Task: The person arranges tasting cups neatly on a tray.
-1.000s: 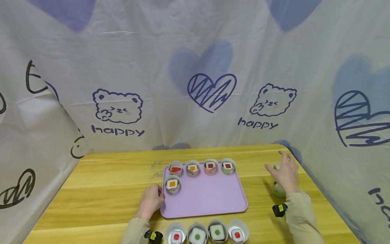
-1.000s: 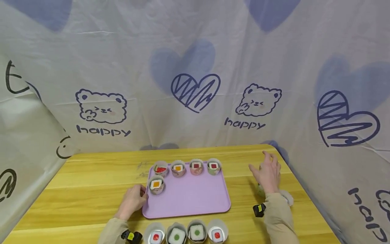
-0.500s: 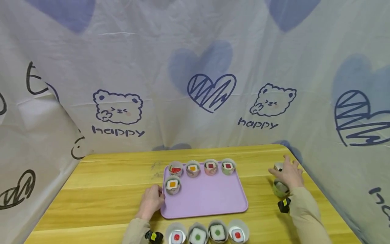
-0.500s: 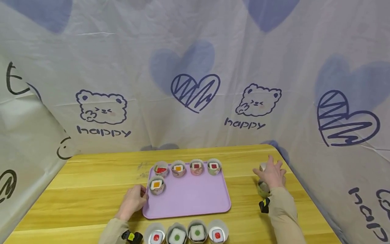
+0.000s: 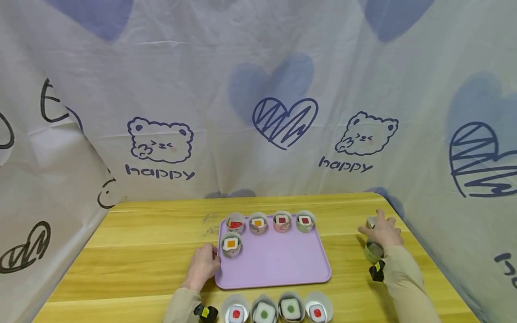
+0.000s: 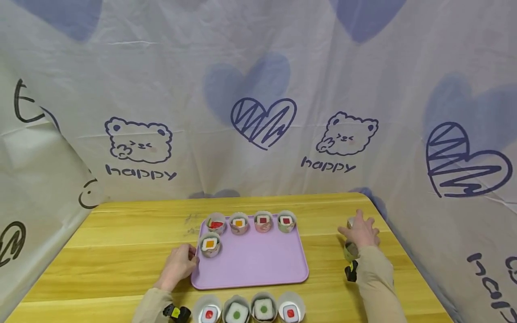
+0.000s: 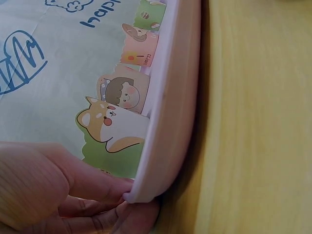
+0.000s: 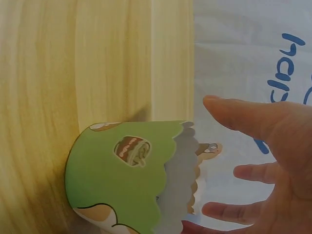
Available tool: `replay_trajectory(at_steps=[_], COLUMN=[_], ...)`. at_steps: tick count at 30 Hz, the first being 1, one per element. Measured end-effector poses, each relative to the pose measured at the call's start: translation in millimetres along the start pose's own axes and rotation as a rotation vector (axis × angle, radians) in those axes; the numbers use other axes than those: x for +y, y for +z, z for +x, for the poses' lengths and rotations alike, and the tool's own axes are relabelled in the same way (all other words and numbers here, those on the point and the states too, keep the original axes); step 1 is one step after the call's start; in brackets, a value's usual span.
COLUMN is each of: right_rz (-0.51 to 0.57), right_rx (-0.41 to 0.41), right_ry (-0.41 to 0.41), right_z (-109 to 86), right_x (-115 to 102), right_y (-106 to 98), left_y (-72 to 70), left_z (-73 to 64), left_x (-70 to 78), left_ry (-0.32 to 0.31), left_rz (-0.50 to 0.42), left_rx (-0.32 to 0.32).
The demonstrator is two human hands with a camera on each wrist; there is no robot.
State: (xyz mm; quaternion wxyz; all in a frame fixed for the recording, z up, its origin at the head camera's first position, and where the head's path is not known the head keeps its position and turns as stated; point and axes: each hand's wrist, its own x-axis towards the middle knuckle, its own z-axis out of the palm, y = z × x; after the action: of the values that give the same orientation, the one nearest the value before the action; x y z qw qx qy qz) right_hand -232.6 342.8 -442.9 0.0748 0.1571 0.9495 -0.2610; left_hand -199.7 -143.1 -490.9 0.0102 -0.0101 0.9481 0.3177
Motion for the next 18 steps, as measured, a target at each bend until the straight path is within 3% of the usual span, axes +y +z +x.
replay_trajectory(at_steps=[9, 18], right_rz=[-0.006, -0.024], right_rx=[-0.005, -0.042], right_ry=[-0.001, 0.055], right_z=[7.0, 21.4], right_x=[0, 3], right_y=[2, 4], left_y=[-2.0, -1.9], left_z=[0.0, 0.0], left_x=[0.7, 0.5], left_ry=[-0.004, 0.001], left_rz=[-0.002, 0.002], left_rx=[0.004, 0.004])
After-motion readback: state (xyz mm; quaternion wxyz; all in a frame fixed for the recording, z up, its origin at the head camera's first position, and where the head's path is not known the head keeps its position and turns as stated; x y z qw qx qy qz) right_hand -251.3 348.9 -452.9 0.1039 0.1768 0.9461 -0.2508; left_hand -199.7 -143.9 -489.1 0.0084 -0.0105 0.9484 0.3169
